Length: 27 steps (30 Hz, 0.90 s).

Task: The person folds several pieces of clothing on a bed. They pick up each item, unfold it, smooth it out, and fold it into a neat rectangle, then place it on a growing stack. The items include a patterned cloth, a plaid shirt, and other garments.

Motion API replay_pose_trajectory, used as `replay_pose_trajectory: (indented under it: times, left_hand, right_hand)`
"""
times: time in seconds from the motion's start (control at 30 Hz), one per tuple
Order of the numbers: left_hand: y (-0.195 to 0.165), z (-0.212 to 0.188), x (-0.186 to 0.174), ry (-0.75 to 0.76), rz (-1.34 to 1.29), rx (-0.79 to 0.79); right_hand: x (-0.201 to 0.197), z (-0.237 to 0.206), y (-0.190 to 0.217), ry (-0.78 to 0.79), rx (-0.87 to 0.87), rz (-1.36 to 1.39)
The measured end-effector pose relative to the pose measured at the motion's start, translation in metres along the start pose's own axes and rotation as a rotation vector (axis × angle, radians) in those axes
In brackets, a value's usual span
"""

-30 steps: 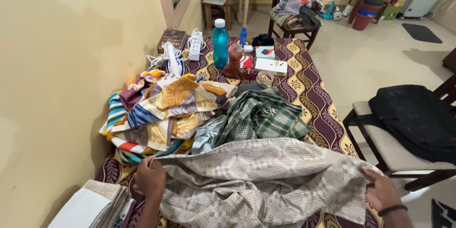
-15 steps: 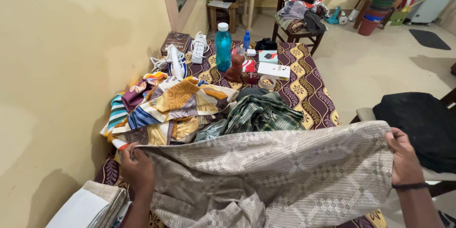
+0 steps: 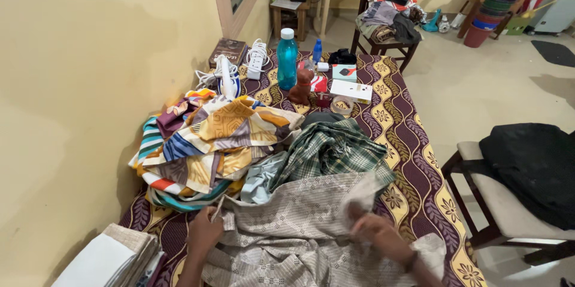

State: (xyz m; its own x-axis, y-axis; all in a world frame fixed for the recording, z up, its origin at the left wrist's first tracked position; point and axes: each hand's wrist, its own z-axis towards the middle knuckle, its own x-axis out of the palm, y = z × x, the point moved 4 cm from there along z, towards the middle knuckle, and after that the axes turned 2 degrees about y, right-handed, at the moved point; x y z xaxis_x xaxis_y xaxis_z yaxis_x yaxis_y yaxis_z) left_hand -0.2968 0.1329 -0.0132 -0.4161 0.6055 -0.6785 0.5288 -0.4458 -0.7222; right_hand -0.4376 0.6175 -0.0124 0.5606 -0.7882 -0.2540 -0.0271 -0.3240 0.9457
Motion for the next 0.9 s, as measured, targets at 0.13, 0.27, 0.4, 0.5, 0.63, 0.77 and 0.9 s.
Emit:
replay_pose_trajectory:
  times: [0.13,0.27,0.4,0.5,0.63,0.77,0.9]
  left_hand:
    - [0.018,0.004,0.013,-0.019,0.029,0.066]
    - [0.019,0.001,0.011,-0.071,0.025,0.157]
    - [0.013,-0.009,0.006,-0.062,0.101,0.051]
    - [0.01,-0.014,0.004,-0.068,0.171,-0.019]
    - [-0.003,-0.011,0.002,-0.112,0.086,0.218]
    - [-0.002,-0.003,0.007,0.09,-0.028,0.084]
    - [0.004,-0.007,0.014,0.37,0.058,-0.068]
  right_hand:
    - [0.082,-0.013,-0.026,0.202,-0.427,-0.455]
    - [0.09,-0.021,-0.028,0.224,-0.499,-0.497]
    - [0.074,-0.018,-0.026,0.157,-0.248,-0.451]
    - [0.056,-0.022,-0.018,0.042,-0.136,-0.426]
    - [0.004,-0.044,0.0,-0.198,-0.061,-0.36]
    - [-0.06,-0.055,-0.002,-0.078,0.267,-0.778]
    - [-0.112,-0.054,-0.013,-0.088,0.312,-1.175]
